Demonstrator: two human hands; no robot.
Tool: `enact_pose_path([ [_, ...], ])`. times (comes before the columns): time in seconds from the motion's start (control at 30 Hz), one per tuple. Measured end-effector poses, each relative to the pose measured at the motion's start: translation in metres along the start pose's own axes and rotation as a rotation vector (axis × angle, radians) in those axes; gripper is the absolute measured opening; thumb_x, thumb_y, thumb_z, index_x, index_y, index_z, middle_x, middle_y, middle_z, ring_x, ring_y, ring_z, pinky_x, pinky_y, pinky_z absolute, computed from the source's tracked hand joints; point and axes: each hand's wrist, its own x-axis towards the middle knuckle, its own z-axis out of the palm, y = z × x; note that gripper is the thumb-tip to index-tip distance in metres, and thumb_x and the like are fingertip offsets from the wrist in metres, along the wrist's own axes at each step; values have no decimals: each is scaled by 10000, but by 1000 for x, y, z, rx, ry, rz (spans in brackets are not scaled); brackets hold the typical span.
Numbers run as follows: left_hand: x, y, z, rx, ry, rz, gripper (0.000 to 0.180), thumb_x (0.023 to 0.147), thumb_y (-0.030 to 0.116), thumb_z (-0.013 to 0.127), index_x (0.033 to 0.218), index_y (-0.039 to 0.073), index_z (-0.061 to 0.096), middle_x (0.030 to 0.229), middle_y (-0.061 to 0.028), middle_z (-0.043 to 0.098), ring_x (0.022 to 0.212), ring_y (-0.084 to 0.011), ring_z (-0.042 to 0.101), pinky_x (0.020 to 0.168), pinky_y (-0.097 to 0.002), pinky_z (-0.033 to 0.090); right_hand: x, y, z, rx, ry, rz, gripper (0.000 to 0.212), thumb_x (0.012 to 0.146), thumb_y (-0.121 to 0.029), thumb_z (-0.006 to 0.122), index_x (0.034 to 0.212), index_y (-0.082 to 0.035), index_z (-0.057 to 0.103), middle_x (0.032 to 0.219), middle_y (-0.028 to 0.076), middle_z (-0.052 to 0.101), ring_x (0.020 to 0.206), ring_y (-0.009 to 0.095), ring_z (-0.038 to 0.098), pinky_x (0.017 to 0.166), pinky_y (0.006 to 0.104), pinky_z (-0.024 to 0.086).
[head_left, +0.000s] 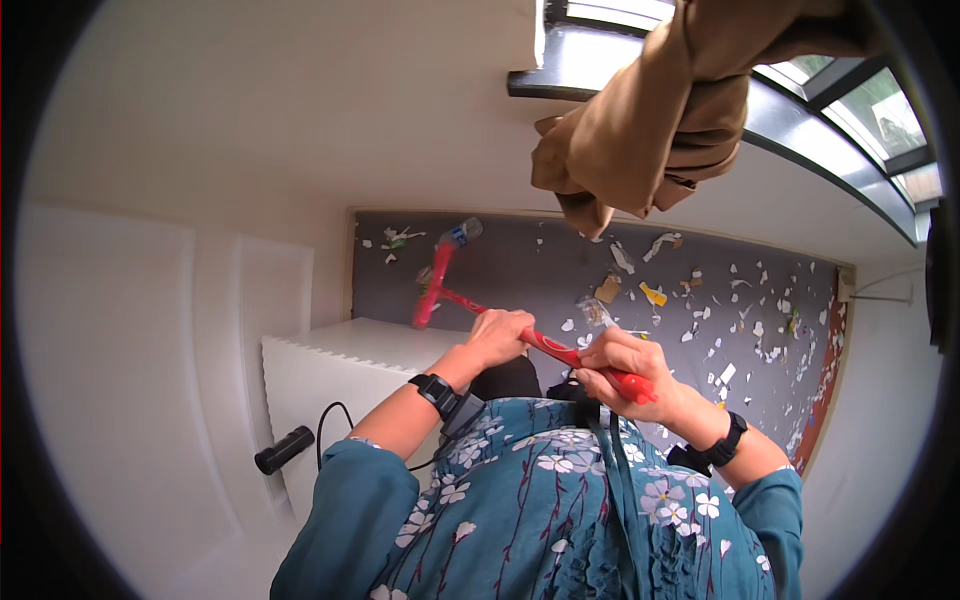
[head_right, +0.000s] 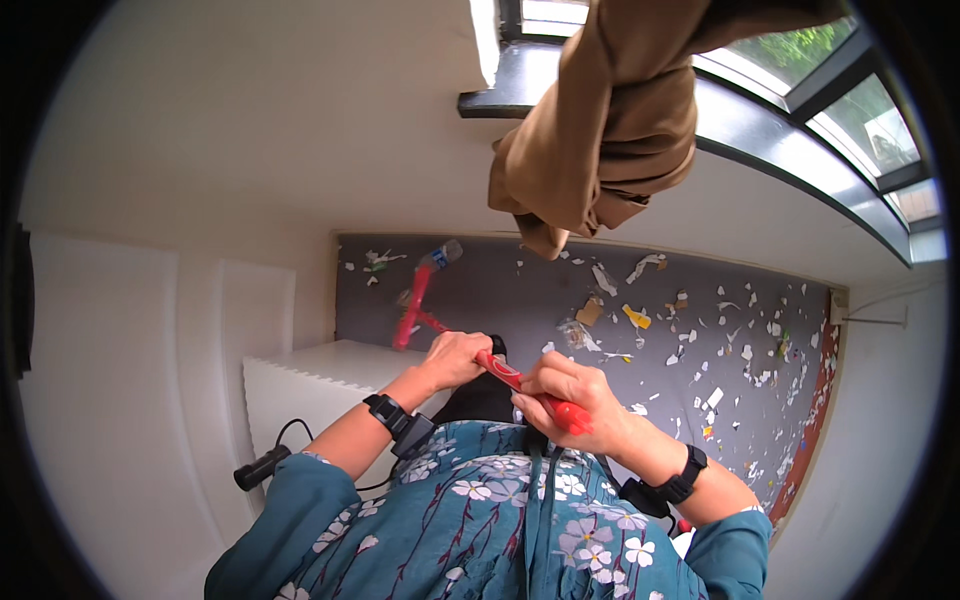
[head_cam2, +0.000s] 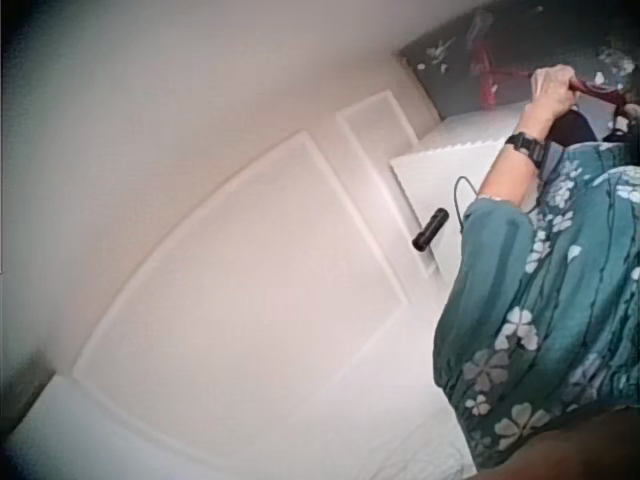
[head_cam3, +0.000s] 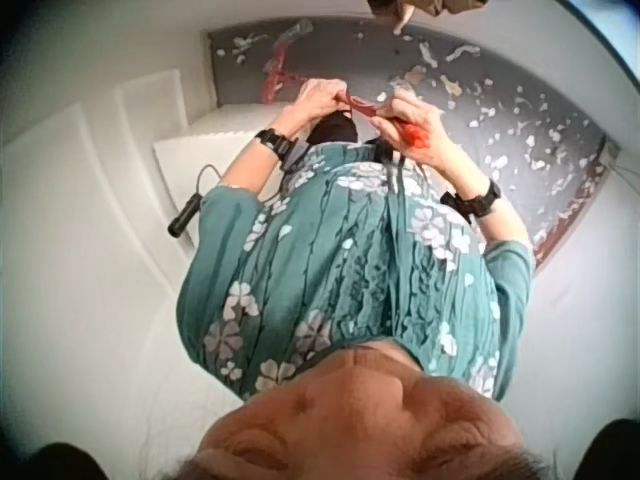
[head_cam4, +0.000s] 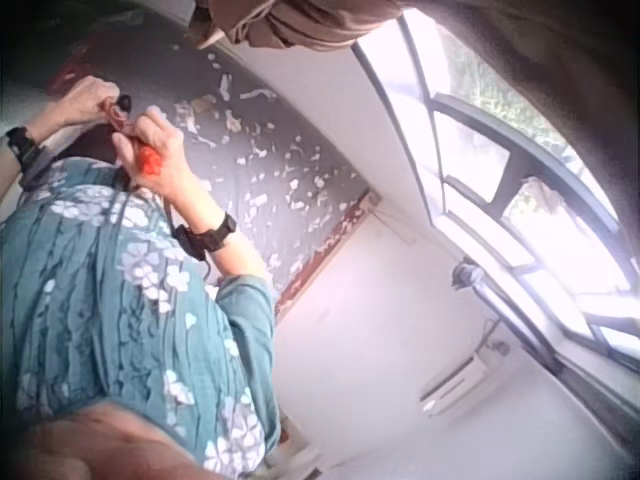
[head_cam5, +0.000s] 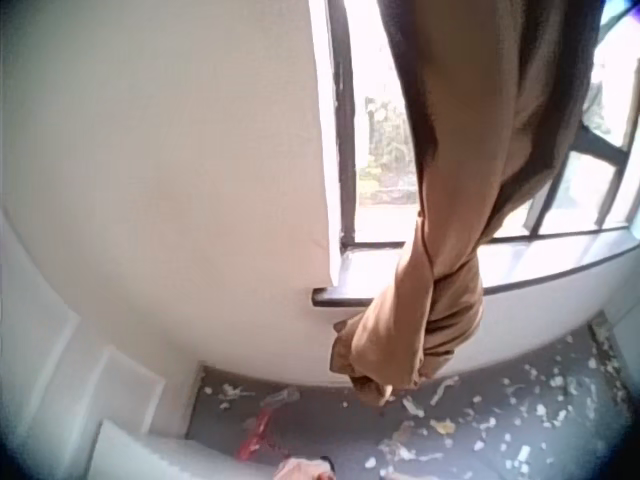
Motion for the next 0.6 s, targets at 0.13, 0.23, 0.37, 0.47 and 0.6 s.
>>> enact_pose_path([
  [0.13,-25,-46,-14,47,73,-107,126,838,205,657,777,107,610,820,-111,670,795,-368,664,678,-474,516,37,26,25,88,-164,-4,140,858,-45,750,925,5,637,886,121,620,748,273,650,680,339,522],
  [0.23,-36,-85,-16,36,0,-202,125,839,221,653,813,99,635,889,-122,686,858,-381,664,733,-481,523,50,45,61,103,-211,-6,170,868,-66,752,964,5,631,928,136,626,791,290,653,709,356,527],
  [0.37,-38,-114,1,-24,-25,-249,145,849,232,662,833,88,642,941,-133,694,916,-389,666,777,-488,530,62,49,84,73,-291,65,171,865,-55,751,977,0,634,908,124,608,792,288,654,703,362,525],
  [0.47,-30,-99,25,-111,164,-83,205,860,256,695,791,98,585,844,-120,659,806,-380,655,674,-462,508,64,30,69,-9,-346,47,177,849,-67,751,934,-6,608,891,123,579,734,316,630,653,378,516],
  [0.6,-9,-33,37,-253,299,146,279,880,269,713,776,65,554,775,-122,599,729,-360,626,634,-456,481,58,-22,24,-145,-412,-43,208,801,-74,770,870,-28,580,857,105,565,622,328,600,547,388,504],
])
